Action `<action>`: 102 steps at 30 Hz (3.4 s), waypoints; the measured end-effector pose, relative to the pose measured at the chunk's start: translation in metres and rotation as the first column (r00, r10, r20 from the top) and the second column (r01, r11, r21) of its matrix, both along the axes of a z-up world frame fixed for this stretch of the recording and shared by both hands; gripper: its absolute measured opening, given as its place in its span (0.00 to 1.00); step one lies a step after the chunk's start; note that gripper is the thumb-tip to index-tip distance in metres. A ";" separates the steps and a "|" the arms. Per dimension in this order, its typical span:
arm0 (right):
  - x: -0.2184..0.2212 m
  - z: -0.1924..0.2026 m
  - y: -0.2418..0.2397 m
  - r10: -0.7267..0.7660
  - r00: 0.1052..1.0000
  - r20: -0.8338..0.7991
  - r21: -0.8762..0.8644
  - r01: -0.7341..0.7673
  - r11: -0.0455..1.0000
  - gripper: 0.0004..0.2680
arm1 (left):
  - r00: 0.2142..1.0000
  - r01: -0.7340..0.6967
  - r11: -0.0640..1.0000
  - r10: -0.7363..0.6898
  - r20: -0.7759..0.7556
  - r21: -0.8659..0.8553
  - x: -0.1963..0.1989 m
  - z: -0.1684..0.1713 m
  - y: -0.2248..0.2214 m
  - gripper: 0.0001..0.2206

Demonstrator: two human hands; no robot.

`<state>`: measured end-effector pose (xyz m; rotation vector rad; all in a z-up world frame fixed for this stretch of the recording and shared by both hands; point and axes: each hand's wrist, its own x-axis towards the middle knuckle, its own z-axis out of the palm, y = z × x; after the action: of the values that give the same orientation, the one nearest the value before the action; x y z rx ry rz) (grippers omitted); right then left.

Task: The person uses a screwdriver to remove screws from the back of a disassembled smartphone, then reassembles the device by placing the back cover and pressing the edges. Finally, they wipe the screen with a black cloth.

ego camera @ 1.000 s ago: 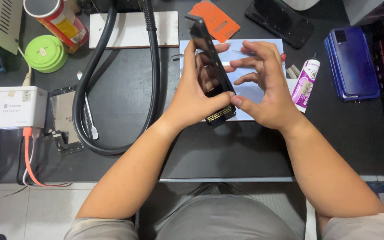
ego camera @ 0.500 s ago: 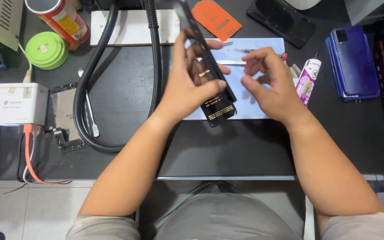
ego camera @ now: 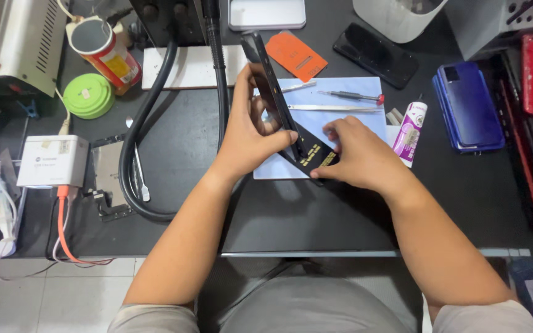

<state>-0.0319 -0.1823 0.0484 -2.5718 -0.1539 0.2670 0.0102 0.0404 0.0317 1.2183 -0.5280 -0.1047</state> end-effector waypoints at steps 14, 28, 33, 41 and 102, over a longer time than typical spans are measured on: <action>-0.047 0.023 -0.006 0.220 0.954 0.201 -0.279 -0.160 0.947 0.12 | 0.999 -0.029 0.999 0.028 -0.046 -0.013 0.017 -0.032 -0.003 0.45; -0.035 0.001 -0.091 -0.508 0.833 0.220 0.847 0.096 0.524 0.04 | 0.996 -0.087 0.978 0.087 0.006 0.191 0.004 -0.017 -0.003 0.50; -0.013 0.006 -0.047 -0.456 0.885 -0.097 0.975 0.176 0.134 0.08 | 0.984 -0.147 0.900 0.174 -0.027 0.410 -0.013 -0.015 -0.011 0.48; 0.016 -0.010 0.010 -0.404 0.910 -0.093 0.897 0.253 0.364 0.06 | 0.980 -0.178 0.824 0.198 0.020 0.538 -0.027 -0.002 -0.025 0.51; 0.027 -0.040 0.017 -0.539 0.831 0.134 0.872 0.159 0.463 0.07 | 0.952 -0.189 0.716 0.301 -0.053 0.672 -0.036 0.024 -0.059 0.49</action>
<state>-0.0052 -0.1651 0.0086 -1.5603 0.1154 -0.4323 -0.0259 -0.0187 0.0555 1.9564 -0.1683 -0.1694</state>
